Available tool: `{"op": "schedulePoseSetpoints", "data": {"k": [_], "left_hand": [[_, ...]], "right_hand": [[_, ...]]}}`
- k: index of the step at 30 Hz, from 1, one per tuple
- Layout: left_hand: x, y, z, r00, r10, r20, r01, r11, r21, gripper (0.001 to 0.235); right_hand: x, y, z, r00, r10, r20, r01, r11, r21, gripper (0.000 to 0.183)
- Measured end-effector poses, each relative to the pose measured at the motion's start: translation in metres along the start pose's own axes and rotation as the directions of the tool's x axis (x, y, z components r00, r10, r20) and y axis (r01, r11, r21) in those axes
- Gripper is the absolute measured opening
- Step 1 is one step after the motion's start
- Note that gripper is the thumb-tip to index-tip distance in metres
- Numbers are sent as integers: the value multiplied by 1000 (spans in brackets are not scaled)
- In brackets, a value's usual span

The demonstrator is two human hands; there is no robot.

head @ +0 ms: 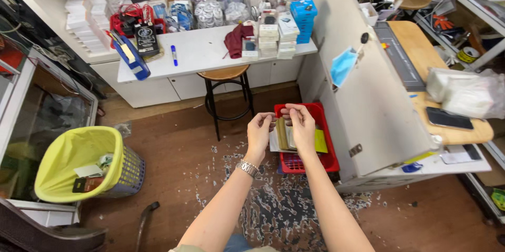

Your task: The person wipes small boxes with a cloth, then picks up and places them into a glass display cabinet. The person handles multiple types of packaged electronics, including phone cases and converters, moving them from a table to shelves.

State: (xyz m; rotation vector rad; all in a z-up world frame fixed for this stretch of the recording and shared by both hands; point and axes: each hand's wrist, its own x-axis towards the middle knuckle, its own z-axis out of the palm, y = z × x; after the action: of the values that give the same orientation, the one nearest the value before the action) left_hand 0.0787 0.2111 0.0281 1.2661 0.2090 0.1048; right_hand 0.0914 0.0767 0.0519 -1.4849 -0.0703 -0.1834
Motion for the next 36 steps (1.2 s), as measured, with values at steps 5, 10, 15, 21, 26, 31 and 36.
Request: {"op": "schedulePoseSetpoints", "data": {"k": [5, 10, 15, 21, 26, 31, 36], "left_hand": [[73, 19, -75, 998, 15, -58, -15, 1000, -8, 22], [135, 33, -113, 994, -10, -113, 6, 999, -36, 25], [199, 40, -122, 1000, 1, -19, -1, 1000, -1, 34], [306, 23, -116, 1000, -16, 22, 14, 993, 121, 39], [412, -16, -98, 996, -72, -46, 80, 973, 214, 41], [485, -72, -82, 973, -209, -95, 219, 970, 110, 46], [536, -121, -79, 966, -218, -138, 249, 928, 278, 49]], "right_hand": [[47, 29, 78, 999, 45, 26, -45, 999, 19, 24], [97, 52, 124, 990, 143, 18, -143, 990, -19, 25], [173, 90, 144, 981, 187, 41, -184, 981, -66, 27], [293, 176, 155, 953, 304, 21, -302, 952, -52, 31], [382, 262, 149, 862, 505, -32, -506, 862, -25, 51], [424, 324, 151, 783, 618, -65, -621, 784, -19, 69], [446, 345, 167, 724, 672, -153, -688, 719, -97, 71]]}}
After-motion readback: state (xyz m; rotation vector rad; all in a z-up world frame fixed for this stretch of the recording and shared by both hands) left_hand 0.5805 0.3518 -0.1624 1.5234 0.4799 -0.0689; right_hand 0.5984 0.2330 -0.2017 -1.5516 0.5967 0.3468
